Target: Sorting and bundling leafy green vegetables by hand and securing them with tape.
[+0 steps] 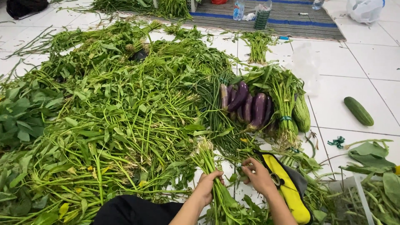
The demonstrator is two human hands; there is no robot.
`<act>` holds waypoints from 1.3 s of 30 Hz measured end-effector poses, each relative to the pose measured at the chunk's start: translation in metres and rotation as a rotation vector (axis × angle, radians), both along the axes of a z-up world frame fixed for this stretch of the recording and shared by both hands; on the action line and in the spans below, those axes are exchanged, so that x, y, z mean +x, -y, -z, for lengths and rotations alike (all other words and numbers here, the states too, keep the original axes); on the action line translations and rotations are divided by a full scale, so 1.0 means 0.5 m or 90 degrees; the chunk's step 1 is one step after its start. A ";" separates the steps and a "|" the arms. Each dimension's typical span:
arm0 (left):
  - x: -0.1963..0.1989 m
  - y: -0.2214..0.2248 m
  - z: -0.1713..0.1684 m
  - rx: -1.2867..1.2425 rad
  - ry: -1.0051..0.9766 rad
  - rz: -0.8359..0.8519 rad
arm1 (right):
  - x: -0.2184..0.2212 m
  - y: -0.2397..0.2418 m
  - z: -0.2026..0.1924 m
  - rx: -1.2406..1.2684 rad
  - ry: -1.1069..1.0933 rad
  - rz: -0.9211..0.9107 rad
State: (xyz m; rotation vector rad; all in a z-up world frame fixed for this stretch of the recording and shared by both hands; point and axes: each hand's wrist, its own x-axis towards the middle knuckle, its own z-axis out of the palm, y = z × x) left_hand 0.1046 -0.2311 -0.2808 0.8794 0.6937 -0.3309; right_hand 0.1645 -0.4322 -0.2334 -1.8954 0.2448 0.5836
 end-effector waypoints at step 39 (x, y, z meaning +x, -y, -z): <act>0.006 0.015 -0.017 0.296 0.114 0.123 | -0.054 -0.006 -0.027 -0.057 0.272 -0.090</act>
